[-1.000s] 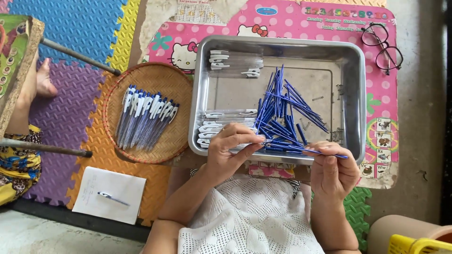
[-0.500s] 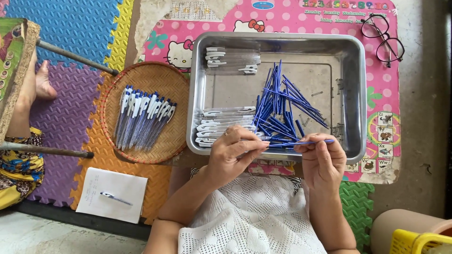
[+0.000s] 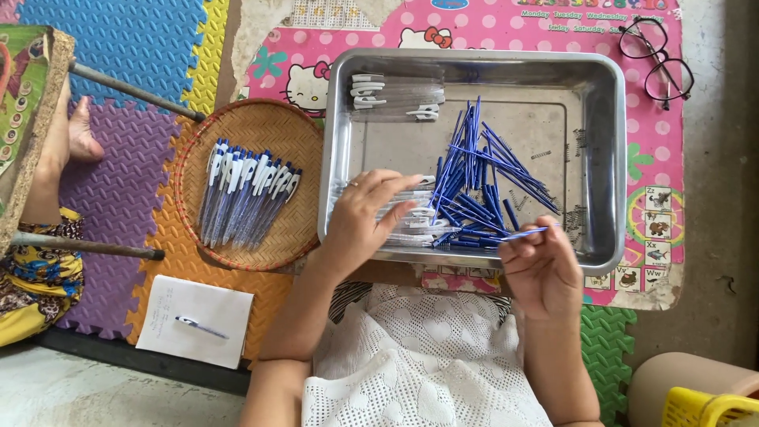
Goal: The person sits on the floor and assembles blue ballpoint pens by inserting ink cartridges into clear plastic barrels. They pick up a barrel and a cartridge from a metal tray, insert the cartridge, and place the completed pen into a woven basket.
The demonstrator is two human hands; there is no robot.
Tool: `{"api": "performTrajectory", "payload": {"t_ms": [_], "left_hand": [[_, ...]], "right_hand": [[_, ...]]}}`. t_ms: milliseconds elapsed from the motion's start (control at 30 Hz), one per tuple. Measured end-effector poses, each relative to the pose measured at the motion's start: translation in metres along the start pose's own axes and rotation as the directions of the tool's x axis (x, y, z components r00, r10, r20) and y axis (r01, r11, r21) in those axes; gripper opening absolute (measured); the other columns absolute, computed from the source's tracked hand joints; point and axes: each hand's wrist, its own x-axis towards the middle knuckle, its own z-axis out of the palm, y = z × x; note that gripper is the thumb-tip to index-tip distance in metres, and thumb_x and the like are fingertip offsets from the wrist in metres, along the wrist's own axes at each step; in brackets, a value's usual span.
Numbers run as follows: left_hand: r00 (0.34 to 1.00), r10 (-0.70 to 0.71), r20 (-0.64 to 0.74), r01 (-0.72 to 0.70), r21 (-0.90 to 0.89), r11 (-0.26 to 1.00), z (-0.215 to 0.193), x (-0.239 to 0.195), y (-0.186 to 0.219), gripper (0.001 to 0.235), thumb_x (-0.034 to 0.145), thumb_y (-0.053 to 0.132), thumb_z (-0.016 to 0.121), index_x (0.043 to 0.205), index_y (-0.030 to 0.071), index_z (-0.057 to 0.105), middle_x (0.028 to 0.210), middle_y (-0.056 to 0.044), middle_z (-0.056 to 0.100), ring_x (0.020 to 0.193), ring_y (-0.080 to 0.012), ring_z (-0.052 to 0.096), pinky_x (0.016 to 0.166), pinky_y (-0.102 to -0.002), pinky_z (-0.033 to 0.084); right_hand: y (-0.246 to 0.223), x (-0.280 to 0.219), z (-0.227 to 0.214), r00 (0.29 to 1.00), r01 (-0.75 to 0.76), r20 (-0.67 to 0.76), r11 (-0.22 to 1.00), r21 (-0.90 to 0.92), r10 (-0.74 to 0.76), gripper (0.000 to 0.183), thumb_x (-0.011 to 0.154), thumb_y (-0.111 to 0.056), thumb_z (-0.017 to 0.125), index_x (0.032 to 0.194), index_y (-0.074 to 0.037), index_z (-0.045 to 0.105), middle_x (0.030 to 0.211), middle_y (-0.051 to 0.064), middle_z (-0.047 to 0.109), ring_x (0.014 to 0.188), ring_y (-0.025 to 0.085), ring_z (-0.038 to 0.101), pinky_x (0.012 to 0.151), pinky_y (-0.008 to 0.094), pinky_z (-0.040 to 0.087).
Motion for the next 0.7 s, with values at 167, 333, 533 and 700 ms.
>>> {"api": "performTrajectory", "payload": {"t_ms": [167,333,533,700], "left_hand": [[0.961,0.0,0.275,-0.142,0.497,0.856,0.014,-0.025,-0.038,0.015,0.096,0.02,0.074,0.11,0.016,0.077,0.099,-0.003,0.069,0.093,-0.0253,0.07,0.081,-0.04,0.057],[0.91,-0.144,0.389,-0.087,0.519,0.85,0.003,-0.014,-0.021,0.014,0.096,0.023,0.076,0.109,0.019,0.075,0.098,-0.002,0.065,0.095,-0.023,0.069,0.084,-0.037,0.059],[0.811,-0.329,0.483,0.062,0.488,0.871,-0.016,-0.001,-0.008,0.026,0.092,0.027,0.08,0.11,0.018,0.063,0.101,-0.004,0.062,0.102,-0.0284,0.069,0.092,-0.042,0.057],[0.798,-0.319,0.511,0.091,0.421,0.902,-0.028,0.001,0.003,0.022,0.09,0.02,0.082,0.1,0.018,0.062,0.099,-0.004,0.059,0.101,-0.0302,0.069,0.091,-0.043,0.057]], "right_hand": [[-0.022,0.001,-0.025,0.993,0.118,0.002,0.992,-0.052,-0.118,0.029,0.112,-0.019,0.046,0.131,-0.008,0.066,0.106,0.007,0.072,0.082,0.011,0.057,0.086,0.034,0.043],[-0.023,-0.001,-0.026,0.992,0.127,-0.005,0.99,-0.06,-0.127,0.03,0.113,-0.018,0.045,0.133,-0.008,0.065,0.108,0.008,0.072,0.083,0.012,0.056,0.087,0.034,0.042],[-0.019,-0.001,-0.03,0.992,0.125,-0.009,0.989,-0.083,-0.126,0.03,0.113,-0.018,0.045,0.134,-0.008,0.064,0.109,0.01,0.073,0.082,0.013,0.057,0.087,0.035,0.044],[-0.018,0.0,-0.028,0.992,0.122,-0.01,0.989,-0.085,-0.123,0.029,0.113,-0.018,0.046,0.134,-0.008,0.064,0.107,0.01,0.074,0.082,0.013,0.057,0.086,0.036,0.044]]}}
